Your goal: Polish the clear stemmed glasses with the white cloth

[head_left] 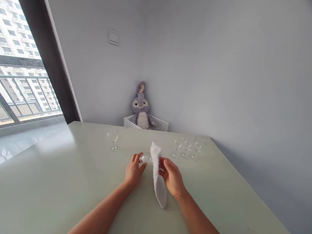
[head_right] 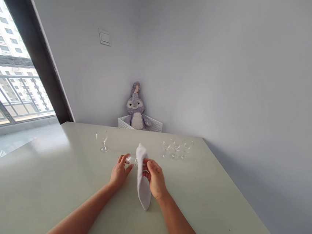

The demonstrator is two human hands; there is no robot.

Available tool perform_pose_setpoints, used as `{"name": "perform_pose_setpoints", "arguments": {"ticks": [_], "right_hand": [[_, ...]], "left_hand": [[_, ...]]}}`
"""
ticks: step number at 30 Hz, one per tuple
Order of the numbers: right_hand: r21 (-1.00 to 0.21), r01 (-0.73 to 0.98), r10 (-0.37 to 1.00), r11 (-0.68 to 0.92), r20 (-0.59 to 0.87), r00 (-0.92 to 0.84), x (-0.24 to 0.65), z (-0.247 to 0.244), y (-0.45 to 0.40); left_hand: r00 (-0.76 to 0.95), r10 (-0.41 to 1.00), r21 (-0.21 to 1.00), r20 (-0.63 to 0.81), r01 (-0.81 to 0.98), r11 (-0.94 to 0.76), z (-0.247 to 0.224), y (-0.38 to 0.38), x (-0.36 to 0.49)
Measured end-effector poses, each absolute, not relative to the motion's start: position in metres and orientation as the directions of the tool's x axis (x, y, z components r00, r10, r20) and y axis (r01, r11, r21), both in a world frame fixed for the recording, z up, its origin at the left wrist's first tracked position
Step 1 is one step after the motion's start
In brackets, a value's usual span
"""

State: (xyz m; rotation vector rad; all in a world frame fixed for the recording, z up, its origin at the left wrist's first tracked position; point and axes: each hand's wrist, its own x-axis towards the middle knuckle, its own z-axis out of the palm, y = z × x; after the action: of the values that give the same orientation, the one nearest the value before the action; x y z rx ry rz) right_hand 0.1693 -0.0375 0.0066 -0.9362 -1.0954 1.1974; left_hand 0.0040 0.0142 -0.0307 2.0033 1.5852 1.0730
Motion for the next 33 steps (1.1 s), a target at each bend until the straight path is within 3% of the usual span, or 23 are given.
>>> {"name": "perform_pose_setpoints", "arguments": {"ticks": [3,6,9,11,14,16,18,20,23,26,29,33], "right_hand": [[-0.967,0.093,0.966,0.238,0.226,-0.123,0.158,0.0,-0.042],[-0.86,0.374,0.936,0.348,0.296,-0.19,0.155,-0.013,-0.04],[-0.772,0.517,0.928,0.37,0.328,-0.174,0.157,-0.024,-0.034],[-0.833,0.458,0.95,0.31,0.288,-0.119,0.159,-0.027,-0.03],[-0.993,0.098,0.998,0.061,0.06,-0.009,0.161,-0.024,-0.026],[-0.972,-0.215,0.995,-0.099,-0.102,0.006,0.164,-0.018,-0.026],[-0.896,-0.406,0.984,-0.178,-0.168,-0.061,0.167,-0.01,-0.028],[-0.892,-0.404,0.973,-0.205,-0.143,-0.179,0.171,-0.002,-0.032],[-0.986,-0.143,0.96,-0.089,-0.046,-0.277,0.175,0.008,-0.037],[-0.998,0.055,0.952,0.043,0.024,-0.306,0.18,0.009,-0.037],[-1.0,-0.009,0.947,-0.007,-0.004,-0.32,0.184,0.002,-0.031],[-0.957,-0.242,0.971,-0.162,-0.111,-0.211,0.182,-0.008,-0.027]], "left_hand": [[0.069,0.924,0.663,0.376,0.676,-0.32,-0.031,0.015,0.004],[0.153,0.895,0.59,0.419,0.703,-0.396,-0.029,0.011,0.006],[0.295,0.84,0.481,0.456,0.713,-0.511,-0.026,0.005,0.009],[0.345,0.807,0.399,0.48,0.733,-0.551,-0.022,0.003,0.01],[0.386,0.74,0.232,0.551,0.78,-0.581,-0.013,0.002,0.008],[0.438,0.676,0.126,0.593,0.779,-0.615,-0.007,0.003,0.005],[0.504,0.624,0.08,0.597,0.737,-0.672,-0.002,0.006,-0.001],[0.54,0.614,0.108,0.576,0.694,-0.711,0.0,0.01,-0.008],[0.563,0.667,0.247,0.489,0.644,-0.724,-0.002,0.016,-0.015],[0.647,0.695,0.377,0.316,0.586,-0.717,-0.006,0.016,-0.015],[0.65,0.702,0.374,0.292,0.598,-0.709,-0.004,0.012,-0.009],[0.602,0.675,0.199,0.426,0.666,-0.719,0.007,0.004,-0.005]]}}
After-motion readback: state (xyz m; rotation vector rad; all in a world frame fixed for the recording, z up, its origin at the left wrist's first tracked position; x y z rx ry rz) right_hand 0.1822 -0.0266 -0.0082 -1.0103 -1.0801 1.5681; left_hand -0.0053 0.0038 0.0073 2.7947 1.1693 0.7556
